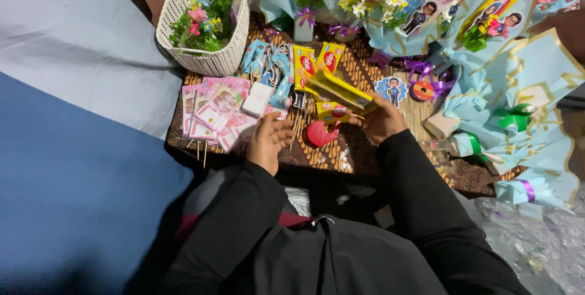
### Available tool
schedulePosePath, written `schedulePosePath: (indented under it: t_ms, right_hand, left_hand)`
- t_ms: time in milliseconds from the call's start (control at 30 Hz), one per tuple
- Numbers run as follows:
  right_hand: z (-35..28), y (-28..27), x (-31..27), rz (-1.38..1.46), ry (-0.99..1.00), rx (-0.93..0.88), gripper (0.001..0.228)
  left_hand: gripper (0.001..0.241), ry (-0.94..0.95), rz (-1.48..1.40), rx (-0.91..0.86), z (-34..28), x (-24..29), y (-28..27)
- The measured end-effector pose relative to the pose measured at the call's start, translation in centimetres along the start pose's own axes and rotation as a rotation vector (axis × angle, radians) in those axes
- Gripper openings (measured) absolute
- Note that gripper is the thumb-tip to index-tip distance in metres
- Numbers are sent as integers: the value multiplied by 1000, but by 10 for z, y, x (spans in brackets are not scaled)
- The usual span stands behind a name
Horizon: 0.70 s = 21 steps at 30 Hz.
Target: Assembling a money bouquet by attaching banknotes to sticks and arranging them
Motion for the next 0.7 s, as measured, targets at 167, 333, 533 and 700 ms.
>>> schedulePosePath:
  t_ms: [167, 333, 533, 700]
  right_hand:
    - [-25, 2, -22, -342, -122, -464, 37]
    - [-44, 20, -47, -704, -143, -669, 40]
    - [-35, 31, -34, -695, -33, -528, 59]
    - [-1, -12, -9, -309, -86, 171, 29]
  left_hand:
    - [77, -535, -15, -219, -15, -22, 9]
    - [50, -805, 19, -454, -26, -46, 10]
    - [25, -709, -31, -496, -27, -47, 20]
    - [31, -98, -45, -120, 7, -23, 4]
Point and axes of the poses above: each hand's wrist, its own z-axis towards the middle knuckle, its own y-axis out of the palm, x = y × z, the point moved 4 cm from there along z, towards the middle knuckle, and after that the axes turned 12 degrees about -z, right-handed, at the moved point
